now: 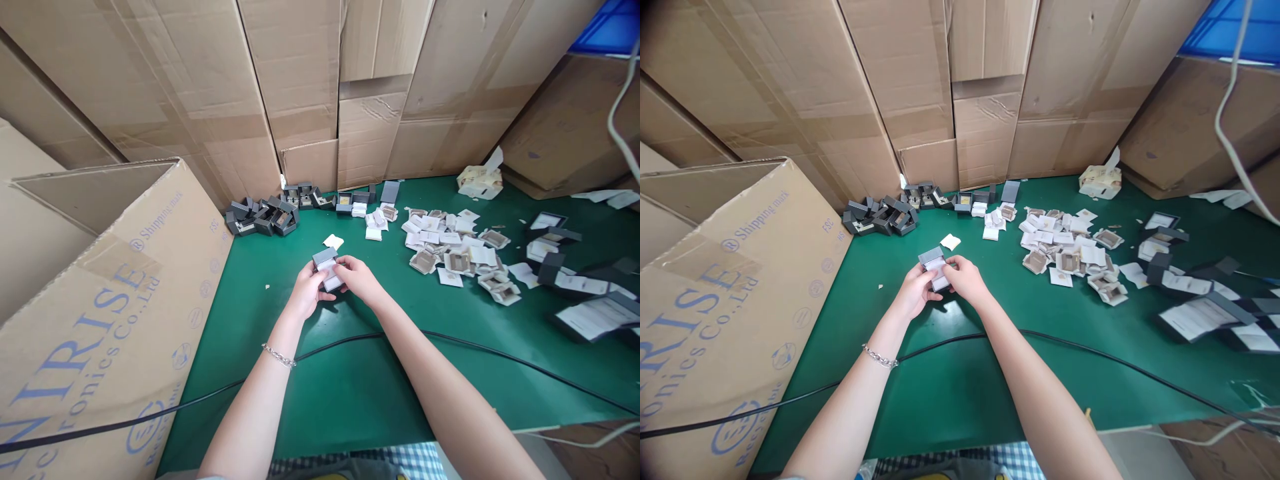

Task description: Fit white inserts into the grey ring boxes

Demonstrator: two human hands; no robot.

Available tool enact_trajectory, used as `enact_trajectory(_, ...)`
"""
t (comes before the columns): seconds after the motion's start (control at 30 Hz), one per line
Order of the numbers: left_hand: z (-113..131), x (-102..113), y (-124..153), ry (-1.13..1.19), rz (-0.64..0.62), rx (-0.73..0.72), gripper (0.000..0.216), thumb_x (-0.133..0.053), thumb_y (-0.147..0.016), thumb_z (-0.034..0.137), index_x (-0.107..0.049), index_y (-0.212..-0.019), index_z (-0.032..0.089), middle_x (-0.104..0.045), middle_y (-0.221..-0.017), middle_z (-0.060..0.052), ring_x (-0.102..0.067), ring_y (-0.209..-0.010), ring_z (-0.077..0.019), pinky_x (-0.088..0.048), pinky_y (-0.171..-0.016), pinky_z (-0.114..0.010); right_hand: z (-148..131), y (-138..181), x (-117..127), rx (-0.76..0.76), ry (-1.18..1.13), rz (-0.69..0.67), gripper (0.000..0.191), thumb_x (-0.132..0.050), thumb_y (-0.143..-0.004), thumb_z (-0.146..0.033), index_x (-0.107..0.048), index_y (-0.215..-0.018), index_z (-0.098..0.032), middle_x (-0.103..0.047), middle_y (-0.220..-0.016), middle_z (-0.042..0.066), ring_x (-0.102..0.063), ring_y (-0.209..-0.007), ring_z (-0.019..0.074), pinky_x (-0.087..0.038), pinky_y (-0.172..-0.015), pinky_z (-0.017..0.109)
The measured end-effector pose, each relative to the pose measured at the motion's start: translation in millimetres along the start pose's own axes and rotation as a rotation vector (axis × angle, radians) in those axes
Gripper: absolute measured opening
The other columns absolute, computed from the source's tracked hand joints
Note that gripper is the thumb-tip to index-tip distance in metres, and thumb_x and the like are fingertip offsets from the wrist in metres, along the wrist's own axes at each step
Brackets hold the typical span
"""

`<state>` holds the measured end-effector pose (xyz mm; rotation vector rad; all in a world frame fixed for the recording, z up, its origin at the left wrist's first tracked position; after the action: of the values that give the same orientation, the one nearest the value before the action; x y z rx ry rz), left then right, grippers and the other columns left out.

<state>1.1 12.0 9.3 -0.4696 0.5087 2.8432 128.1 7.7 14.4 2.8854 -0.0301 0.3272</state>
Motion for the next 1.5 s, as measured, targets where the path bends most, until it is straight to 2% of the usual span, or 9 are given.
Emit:
enact_trajectory(0.3,-2,-4,0,0.039,0.025,0.046,0.034,-0.060,-0.072,0.018,-0.057,-0.107,0.018,-0.063,-0.090,-0.006,-0.063,-0.068,-0.0138,-0.049,-0.036,-0.016,-6,5,1,-0.031,0.111,0.067,0.015,-0.051,-0.076,-0.024,-0.059,-0.087,-0.018,-0.060,-0.068,-0.001,-0.054,-0.046,0.0100,-0.045,-0.040,0.020)
enact_trajectory(0.53,-3,-5,-1,0.109,0.046,0.002,0.033,-0.060,-0.077,0.031,-0.056,-0.108,0.019,-0.062,-0.084,-0.004,-0.061,-0.063,-0.0116,-0.051,-0.043,-0.019,-7,6,-3,-0.070,-0.081,0.025,0.031,-0.048,-0.083,-0.036,-0.057,-0.106,-0.018,-0.063,-0.090,0.006,-0.060,-0.060,0.0136,-0.051,-0.044,0.024)
enact_trajectory(0.63,-5,-1,-3,0.108,0.130,-0.040,0.036,-0.060,-0.077,0.041,-0.056,-0.105,0.019,-0.060,-0.078,-0.002,-0.058,-0.058,-0.0099,-0.049,-0.041,-0.018,-6,7,-7,-0.065,-0.013,0.056,0.033,-0.052,-0.081,-0.037,-0.057,-0.106,-0.017,-0.064,-0.093,0.007,-0.061,-0.061,0.0140,-0.051,-0.045,0.023)
enact_trajectory(0.77,0,8,-5,-0.139,0.229,-0.099,0.041,-0.057,-0.077,0.049,-0.057,-0.105,0.020,-0.060,-0.079,-0.003,-0.055,-0.054,-0.0104,-0.044,-0.040,-0.019,-6,9,-15,-0.034,0.003,0.009,0.020,-0.054,-0.079,-0.032,-0.058,-0.091,-0.016,-0.065,-0.078,0.003,-0.061,-0.058,0.0129,-0.050,-0.049,0.022)
enact_trajectory(0.9,21,18,1,-0.575,0.401,-0.440,0.032,-0.064,-0.072,0.041,-0.062,-0.098,0.022,-0.064,-0.096,-0.005,-0.059,-0.081,-0.0172,-0.049,-0.066,-0.025,-6,8,-17,-0.079,-0.044,-0.008,0.013,-0.056,-0.076,-0.026,-0.052,-0.085,-0.017,-0.061,-0.064,-0.001,-0.059,-0.056,0.0106,-0.048,-0.050,0.018)
enact_trajectory(0.97,27,19,5,-0.693,0.410,-0.524,0.026,-0.063,-0.073,0.039,-0.063,-0.093,0.022,-0.066,-0.093,-0.005,-0.059,-0.083,-0.0188,-0.047,-0.072,-0.027,-6,9,-17,-0.132,-0.082,-0.070,0.013,-0.056,-0.076,-0.026,-0.052,-0.085,-0.017,-0.059,-0.062,-0.001,-0.056,-0.052,0.0092,-0.046,-0.047,0.017)
enact_trajectory(1.23,20,19,3,-0.753,0.335,-0.443,0.024,-0.057,-0.076,0.040,-0.066,-0.082,0.018,-0.067,-0.075,-0.003,-0.057,-0.067,-0.0169,-0.041,-0.060,-0.024,-14,21,-26,-0.182,-0.327,-0.260,0.045,-0.057,-0.080,-0.029,-0.035,-0.118,-0.019,-0.063,-0.072,0.001,-0.059,-0.049,0.0107,-0.049,-0.045,0.019)
enact_trajectory(1.4,17,20,0,-0.739,0.348,-0.414,0.025,-0.058,-0.074,0.041,-0.065,-0.079,0.016,-0.067,-0.071,-0.004,-0.058,-0.065,-0.0176,-0.041,-0.060,-0.025,-8,18,-27,-0.176,-0.228,-0.215,0.048,-0.056,-0.080,-0.028,-0.031,-0.121,-0.021,-0.062,-0.069,0.001,-0.060,-0.048,0.0121,-0.049,-0.044,0.020)
enact_trajectory(1.5,16,19,-1,-0.665,0.314,-0.417,0.029,-0.061,-0.073,0.041,-0.066,-0.086,0.016,-0.068,-0.080,-0.006,-0.062,-0.075,-0.0206,-0.045,-0.070,-0.029,-10,16,-19,-0.051,0.009,-0.085,0.043,-0.054,-0.080,-0.030,-0.036,-0.118,-0.022,-0.063,-0.075,0.002,-0.061,-0.050,0.0151,-0.049,-0.047,0.025)
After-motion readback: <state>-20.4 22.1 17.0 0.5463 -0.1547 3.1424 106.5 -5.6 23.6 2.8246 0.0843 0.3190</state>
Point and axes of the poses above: each hand's wrist, its own y-axis away from the middle knuckle, its own x-axis out of the back of the hand, z = x × y, the point moved 2 cm from there along -y, towards the middle knuckle
